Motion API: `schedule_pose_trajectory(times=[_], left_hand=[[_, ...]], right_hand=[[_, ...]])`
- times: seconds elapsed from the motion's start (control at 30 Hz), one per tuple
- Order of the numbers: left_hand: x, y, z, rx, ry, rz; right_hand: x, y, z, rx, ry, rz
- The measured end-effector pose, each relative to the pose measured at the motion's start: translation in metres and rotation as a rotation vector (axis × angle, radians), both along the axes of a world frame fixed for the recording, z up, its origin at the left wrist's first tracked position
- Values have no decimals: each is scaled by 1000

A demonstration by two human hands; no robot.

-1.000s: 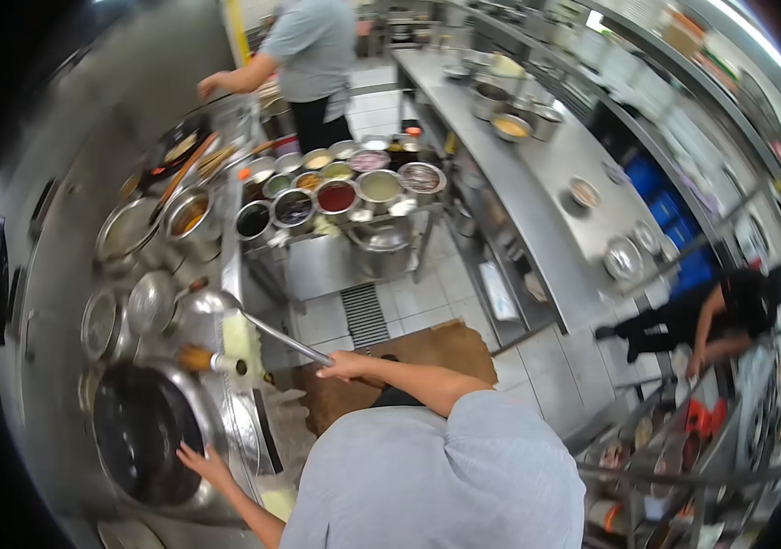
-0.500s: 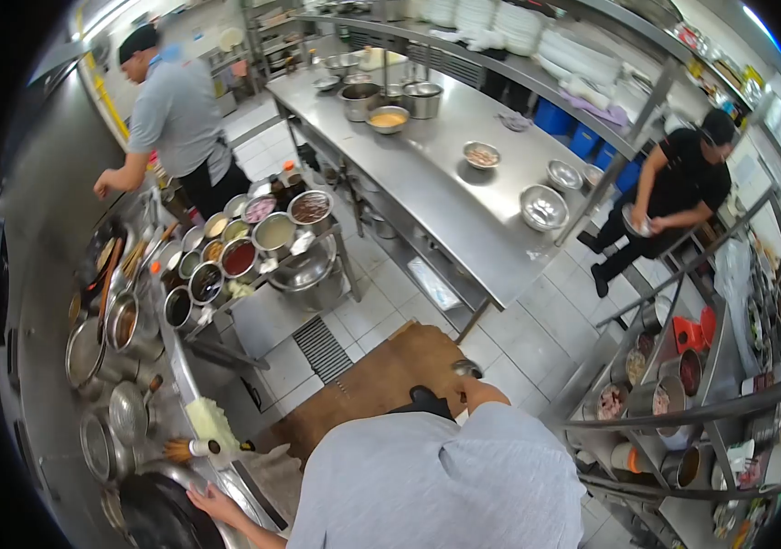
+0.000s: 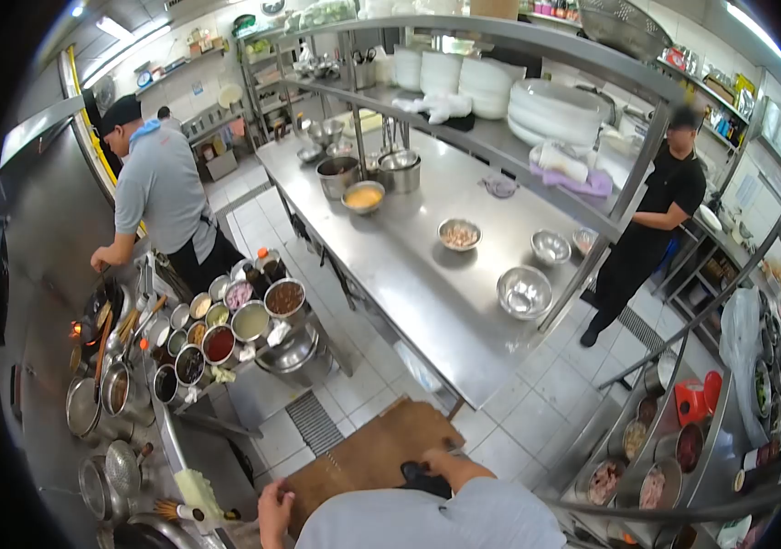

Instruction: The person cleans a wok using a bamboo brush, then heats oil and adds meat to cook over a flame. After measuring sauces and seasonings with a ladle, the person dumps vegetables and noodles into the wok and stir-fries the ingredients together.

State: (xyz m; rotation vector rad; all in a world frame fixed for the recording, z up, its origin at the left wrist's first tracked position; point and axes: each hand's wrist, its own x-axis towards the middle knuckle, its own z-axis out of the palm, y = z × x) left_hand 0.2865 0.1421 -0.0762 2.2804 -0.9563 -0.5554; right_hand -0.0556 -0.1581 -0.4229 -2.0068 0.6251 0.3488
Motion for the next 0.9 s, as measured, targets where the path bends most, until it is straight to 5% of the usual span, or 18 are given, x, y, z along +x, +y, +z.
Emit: schedule_pose_trajectory(times=[0.03, 0.1, 0.17, 0.23, 0.3, 0.37, 0.43, 0.5, 0.7, 0.9], left_hand=[[-7, -11, -2, 69, -28, -123], [-17, -28, -4, 129, 40, -178], [-24, -41, -5, 198, 120, -228], [-28, -48, 1, 218, 111, -268], [-31, -54, 5, 226, 35, -279], [-28, -50, -11, 168, -71, -311], [-33, -51, -1, 171, -76, -299], [-43, -45, 23, 207, -62, -217], [-53, 26, 30, 203, -142, 150], [-18, 133, 31, 234, 17, 353]], right_hand=[[18, -2, -8, 128, 49, 50], [85, 0, 97, 528, 561, -349], [82, 5, 208, -92, 147, -31], [81, -7, 214, -242, -328, -44], [95, -19, 218, -273, -427, -185], [125, -33, 265, -177, -256, -65], [165, -38, 275, -110, -378, 115], [204, -28, 291, 476, -251, 182], [260, 22, 249, 588, -12, 434], [276, 72, 240, 1143, 300, 111]])
